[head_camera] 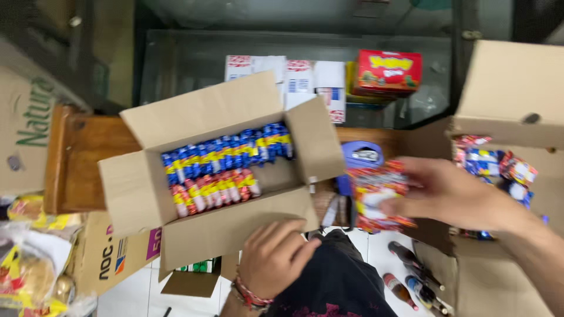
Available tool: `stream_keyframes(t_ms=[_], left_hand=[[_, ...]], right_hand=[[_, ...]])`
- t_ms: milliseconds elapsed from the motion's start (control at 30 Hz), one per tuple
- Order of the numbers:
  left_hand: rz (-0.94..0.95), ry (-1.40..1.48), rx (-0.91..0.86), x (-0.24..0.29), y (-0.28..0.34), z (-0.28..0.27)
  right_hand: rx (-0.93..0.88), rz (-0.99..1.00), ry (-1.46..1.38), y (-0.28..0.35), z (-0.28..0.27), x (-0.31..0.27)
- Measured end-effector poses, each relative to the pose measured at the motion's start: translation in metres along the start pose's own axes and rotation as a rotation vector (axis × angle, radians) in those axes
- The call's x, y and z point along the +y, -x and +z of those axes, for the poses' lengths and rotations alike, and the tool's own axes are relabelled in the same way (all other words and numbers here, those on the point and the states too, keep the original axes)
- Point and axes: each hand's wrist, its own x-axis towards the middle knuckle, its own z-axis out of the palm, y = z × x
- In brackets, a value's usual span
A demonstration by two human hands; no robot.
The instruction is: The person organizes small snack packs into rows inside a cardboard box by hand.
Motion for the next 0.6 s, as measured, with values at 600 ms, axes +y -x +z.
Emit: stream_keyframes(t_ms=[600], left_hand=[[-0.519, -0.041, -0.889, -0.139, -0.024, -0.065]], right_hand=[[0.11, -0.171, 1.086, -0.232, 0.237, -0.034]])
